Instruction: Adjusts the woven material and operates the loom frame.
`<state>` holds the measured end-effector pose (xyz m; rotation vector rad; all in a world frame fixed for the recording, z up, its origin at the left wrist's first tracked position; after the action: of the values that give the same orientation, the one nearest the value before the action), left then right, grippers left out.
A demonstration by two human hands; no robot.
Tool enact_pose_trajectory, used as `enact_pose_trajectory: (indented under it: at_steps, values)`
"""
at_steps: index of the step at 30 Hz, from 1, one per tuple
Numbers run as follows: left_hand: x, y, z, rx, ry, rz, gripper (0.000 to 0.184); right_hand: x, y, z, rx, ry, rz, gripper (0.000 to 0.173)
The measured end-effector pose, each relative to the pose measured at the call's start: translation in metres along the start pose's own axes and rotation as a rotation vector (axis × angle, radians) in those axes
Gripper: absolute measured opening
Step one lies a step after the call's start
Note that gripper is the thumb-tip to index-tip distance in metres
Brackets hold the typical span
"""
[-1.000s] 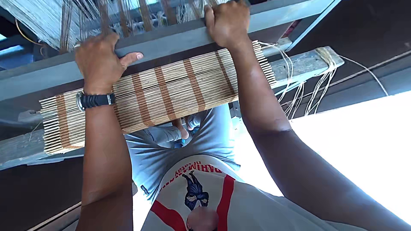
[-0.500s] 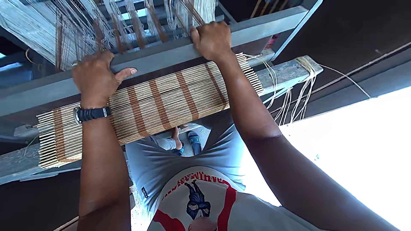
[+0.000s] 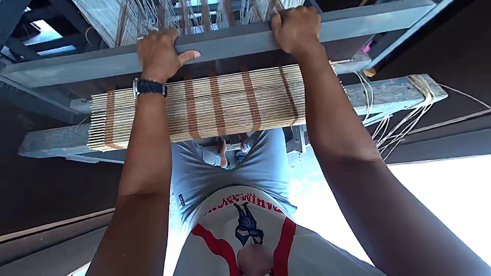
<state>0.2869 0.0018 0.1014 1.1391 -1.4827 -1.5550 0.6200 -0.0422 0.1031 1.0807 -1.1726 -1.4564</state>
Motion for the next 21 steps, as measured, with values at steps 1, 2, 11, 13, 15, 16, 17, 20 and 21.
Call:
enact_pose_trajectory:
  at_steps: [1, 2, 11, 13, 15, 16, 17, 20, 21]
  values:
    - [0.012, 0.000, -0.002, 0.004, -0.013, 0.007, 0.081, 0.012, -0.001, -0.001, 0.007, 0.022, -0.002, 0.069]
    - [0.020, 0.001, -0.002, 0.002, -0.019, 0.011, 0.083, 0.020, -0.001, -0.001, 0.015, 0.045, -0.006, 0.070]
    - [0.018, -0.004, 0.000, -0.025, -0.077, -0.157, 0.084, 0.025, -0.004, -0.004, 0.027, 0.025, -0.216, 0.067]
    - [0.014, -0.004, 0.003, -0.025, -0.073, -0.179, 0.082, 0.020, -0.005, -0.006, 0.005, 0.037, -0.217, 0.068]
    - [0.002, -0.006, 0.007, -0.023, -0.073, -0.174, 0.080, 0.010, -0.009, -0.009, -0.027, 0.063, -0.189, 0.068]
    - [-0.008, -0.009, 0.009, -0.021, -0.073, -0.166, 0.080, 0.002, -0.011, -0.010, -0.024, 0.068, -0.170, 0.068]
    - [-0.018, -0.011, 0.011, -0.015, -0.069, -0.156, 0.080, -0.009, -0.011, -0.008, -0.021, 0.060, -0.138, 0.070]
    - [-0.042, -0.012, 0.015, 0.006, -0.048, -0.176, 0.078, -0.041, -0.006, 0.001, -0.006, 0.006, -0.045, 0.077]
    - [-0.045, -0.012, 0.016, 0.007, -0.041, -0.169, 0.078, -0.044, -0.006, 0.002, 0.002, -0.003, -0.032, 0.078]
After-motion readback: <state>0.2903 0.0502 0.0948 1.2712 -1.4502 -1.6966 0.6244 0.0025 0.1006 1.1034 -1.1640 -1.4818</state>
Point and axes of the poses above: each hand's wrist, its own x-axis away from the middle knuckle, its own y-axis out of the back of the hand, z = x × y, the point moved 6 cm from there along -x, towards the middle knuckle, and after that the axes turned 12 degrees about z, right-handed, at the moved point
